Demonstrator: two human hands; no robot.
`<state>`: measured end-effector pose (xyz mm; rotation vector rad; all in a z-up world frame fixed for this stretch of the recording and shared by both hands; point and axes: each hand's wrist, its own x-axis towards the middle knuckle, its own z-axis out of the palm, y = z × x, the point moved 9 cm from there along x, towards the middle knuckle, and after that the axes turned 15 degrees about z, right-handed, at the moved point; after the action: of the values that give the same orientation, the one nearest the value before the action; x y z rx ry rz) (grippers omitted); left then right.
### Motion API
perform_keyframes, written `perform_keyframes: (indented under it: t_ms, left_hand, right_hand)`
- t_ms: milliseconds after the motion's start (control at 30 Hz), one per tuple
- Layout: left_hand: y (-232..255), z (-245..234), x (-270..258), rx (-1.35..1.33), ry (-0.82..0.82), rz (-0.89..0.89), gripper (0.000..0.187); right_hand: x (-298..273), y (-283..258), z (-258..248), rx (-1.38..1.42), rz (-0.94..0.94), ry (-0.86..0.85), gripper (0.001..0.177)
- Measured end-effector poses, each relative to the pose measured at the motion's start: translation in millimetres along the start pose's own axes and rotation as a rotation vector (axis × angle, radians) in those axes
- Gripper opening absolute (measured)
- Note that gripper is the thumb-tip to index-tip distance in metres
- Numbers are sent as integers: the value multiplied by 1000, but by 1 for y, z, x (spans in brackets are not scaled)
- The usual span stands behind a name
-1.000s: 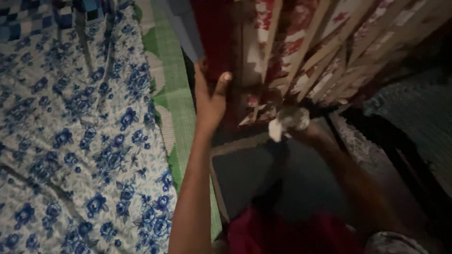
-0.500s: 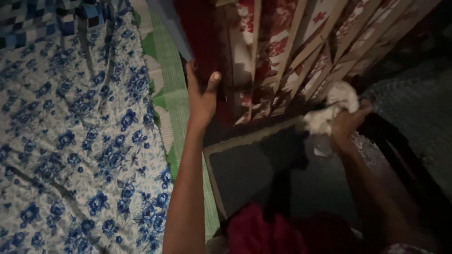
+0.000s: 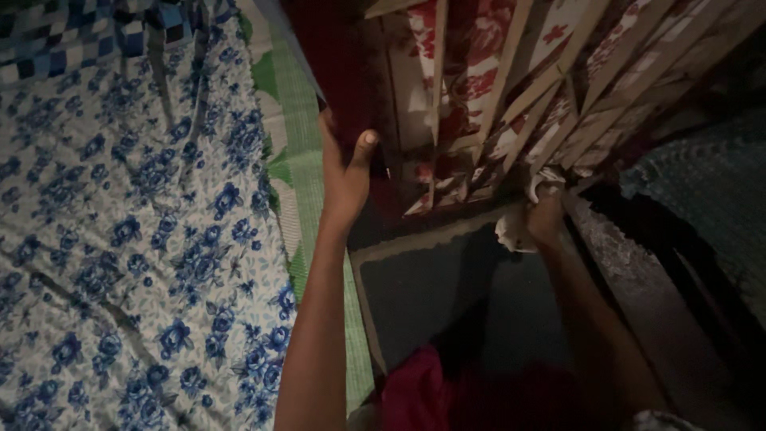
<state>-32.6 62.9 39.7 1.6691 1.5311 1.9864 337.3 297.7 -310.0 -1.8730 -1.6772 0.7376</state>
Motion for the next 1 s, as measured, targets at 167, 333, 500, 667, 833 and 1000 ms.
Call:
perform_keyframes:
  t_ms: [167,333,500,667,833,1000]
  left_hand:
    - [-1,3,1,-19,-18,4,71]
    - [-9,1,-6,27,-5,-78,73]
    - [-40,-12,-37,99,-47,-247,68]
    - [-83,-50,-102,25,-76,-566,49]
    - [-100,-82,-145,192,-243,-703,38]
    - [-134,-101,-197,256,-347,-730,38]
  right_hand:
    - [-14,17,3,-50,30,-133,48]
    - [-30,7,-36,149,94,-67,48]
    - [-38,-25,-73,475,65,56,49]
    - [-61,-67,-13,-70,-432,335,53]
    - [-47,-23,58,-344,-334,-211,55]
    - [-24,-8,34,-410,-136,-181,58]
